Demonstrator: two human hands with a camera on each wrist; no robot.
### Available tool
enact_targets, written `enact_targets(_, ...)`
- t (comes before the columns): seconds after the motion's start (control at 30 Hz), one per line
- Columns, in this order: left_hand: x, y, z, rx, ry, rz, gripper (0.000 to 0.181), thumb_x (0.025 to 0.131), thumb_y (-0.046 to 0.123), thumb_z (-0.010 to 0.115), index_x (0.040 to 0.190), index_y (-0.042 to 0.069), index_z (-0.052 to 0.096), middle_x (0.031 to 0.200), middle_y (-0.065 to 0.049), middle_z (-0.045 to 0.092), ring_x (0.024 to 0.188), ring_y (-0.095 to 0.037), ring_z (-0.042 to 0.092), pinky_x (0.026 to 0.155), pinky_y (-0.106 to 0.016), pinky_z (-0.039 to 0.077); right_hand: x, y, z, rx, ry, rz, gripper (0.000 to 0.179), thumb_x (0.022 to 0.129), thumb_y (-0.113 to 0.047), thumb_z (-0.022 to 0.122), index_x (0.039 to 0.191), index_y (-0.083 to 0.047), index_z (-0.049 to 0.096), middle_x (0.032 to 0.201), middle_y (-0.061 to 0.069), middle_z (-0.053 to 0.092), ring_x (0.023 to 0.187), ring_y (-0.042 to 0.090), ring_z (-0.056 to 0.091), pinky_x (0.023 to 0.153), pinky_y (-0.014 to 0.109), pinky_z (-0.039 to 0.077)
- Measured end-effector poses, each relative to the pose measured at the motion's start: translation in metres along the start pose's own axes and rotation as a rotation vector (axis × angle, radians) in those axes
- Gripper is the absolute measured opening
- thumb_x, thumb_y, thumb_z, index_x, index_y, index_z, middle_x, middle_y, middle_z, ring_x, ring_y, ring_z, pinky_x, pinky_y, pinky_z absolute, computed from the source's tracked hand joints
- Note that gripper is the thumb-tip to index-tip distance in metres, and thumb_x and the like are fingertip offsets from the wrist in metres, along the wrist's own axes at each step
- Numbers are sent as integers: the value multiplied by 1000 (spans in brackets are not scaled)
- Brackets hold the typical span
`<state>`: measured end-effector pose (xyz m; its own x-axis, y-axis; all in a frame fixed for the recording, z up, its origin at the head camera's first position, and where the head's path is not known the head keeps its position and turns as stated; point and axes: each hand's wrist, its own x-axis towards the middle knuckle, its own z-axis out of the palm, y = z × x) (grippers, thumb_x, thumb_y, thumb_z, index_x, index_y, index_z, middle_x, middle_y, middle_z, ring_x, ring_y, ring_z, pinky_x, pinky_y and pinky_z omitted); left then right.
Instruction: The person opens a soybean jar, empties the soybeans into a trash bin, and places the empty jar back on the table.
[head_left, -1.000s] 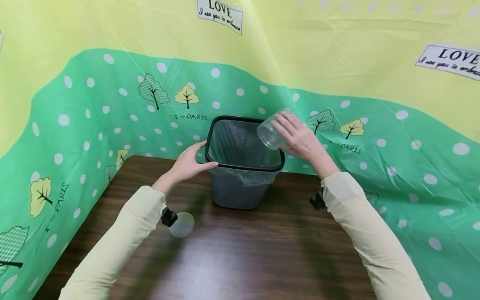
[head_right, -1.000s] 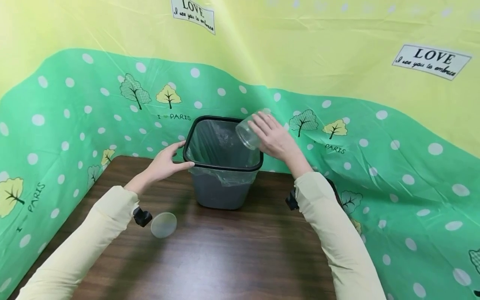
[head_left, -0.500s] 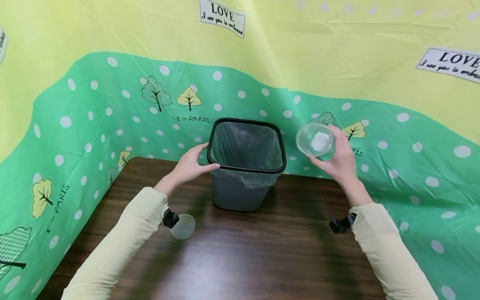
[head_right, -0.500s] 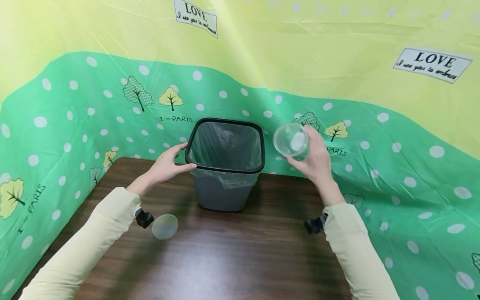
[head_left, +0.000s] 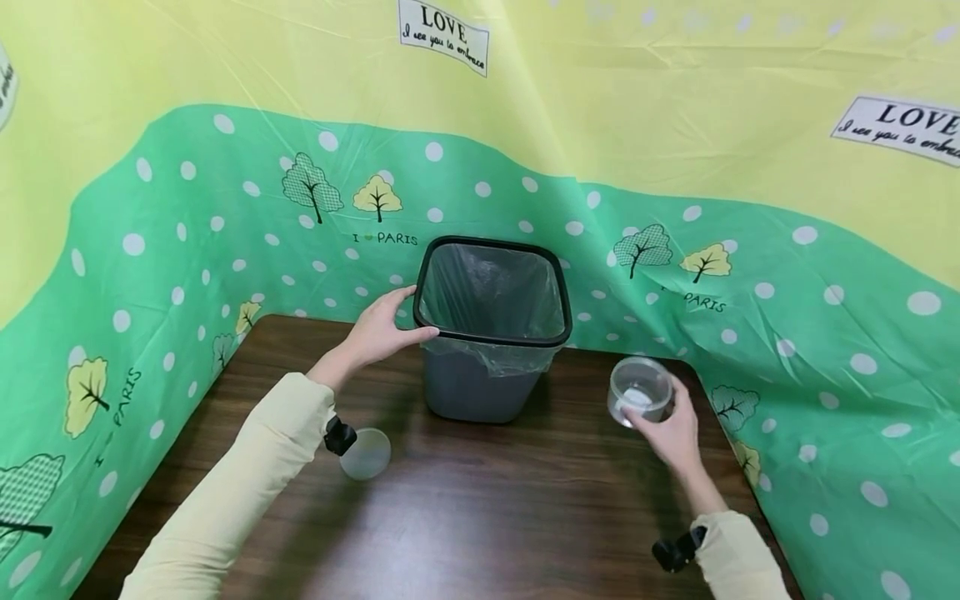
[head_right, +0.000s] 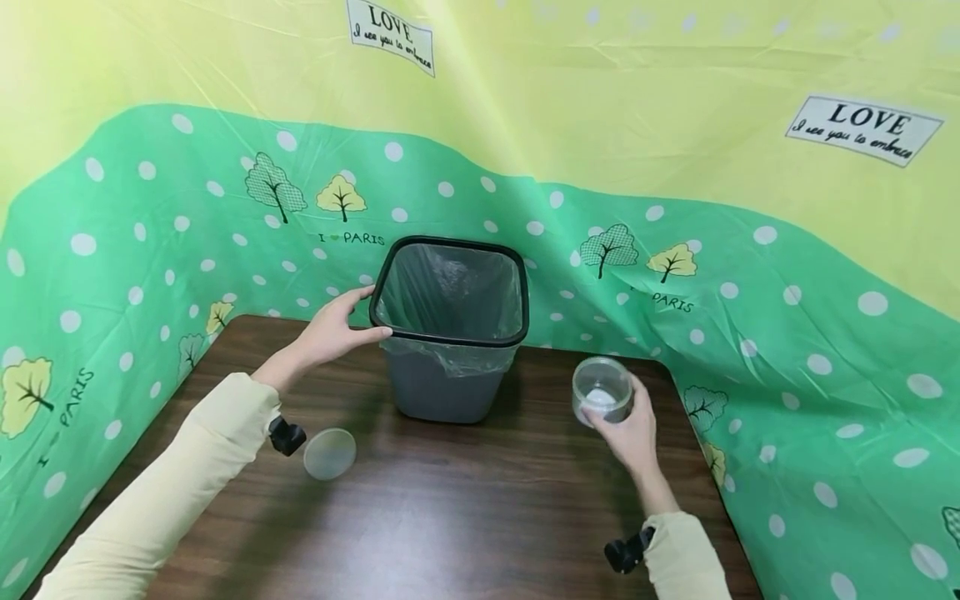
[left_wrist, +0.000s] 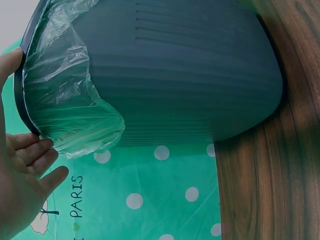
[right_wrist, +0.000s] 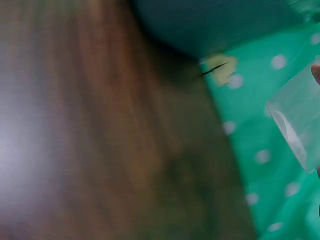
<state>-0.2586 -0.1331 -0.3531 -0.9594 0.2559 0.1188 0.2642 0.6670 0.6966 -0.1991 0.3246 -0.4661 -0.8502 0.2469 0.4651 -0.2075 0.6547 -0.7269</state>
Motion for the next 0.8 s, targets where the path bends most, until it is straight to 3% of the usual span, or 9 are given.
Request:
enact_targets(0.2, 1, 0, 0, 0, -6, 5, 88, 77, 59, 60, 144, 13, 26, 146, -9, 28, 132, -27, 27, 102, -49, 29, -43, 33, 31, 107, 16, 119, 79, 60, -10, 82, 127, 1, 42, 116, 18, 50, 106, 26, 47, 81, 21, 35)
enact_targets(0.37, 1, -1, 1, -5, -6, 17, 86, 78, 57, 60, 144, 14, 26, 146, -9, 28, 131, -28, 29, 102, -49, 30, -65, 43, 52, 96, -21, 209, 81, 62, -12, 82, 129, 1, 38, 120, 19, 48, 110, 29, 47, 79, 8, 33)
enact_targets(0.47, 1, -1, 1, -11, -8, 23, 85, 79, 57, 59, 144, 14, 26, 146, -9, 28, 131, -28, 30, 101, -49, 30, -74, 46, 60, 127, -13, 222, 80, 63, -9, 82, 128, 2, 38, 121, 19, 48, 110, 28, 47, 79, 2, 32)
enact_targets(0.63, 1, -1, 2, -19, 0, 26, 85, 79, 56, 59, 144, 13, 26, 145, -9, 28, 130, -28, 31, 101, -49, 31, -82, 47, 64, 191, -10, 212, 79, 63, -5, 81, 128, 5, 37, 121, 21, 46, 110, 29, 46, 82, 3, 34)
enact_targets(0.8, 0, -3, 3, -20, 9, 35, 85, 79, 57, 59, 144, 13, 26, 146, -9, 28, 129, -28, 31, 101, -48, 31, -85, 49, 62, 188, -28, 217, 82, 62, -5, 81, 130, 3, 35, 123, 20, 45, 114, 30, 45, 86, 5, 34)
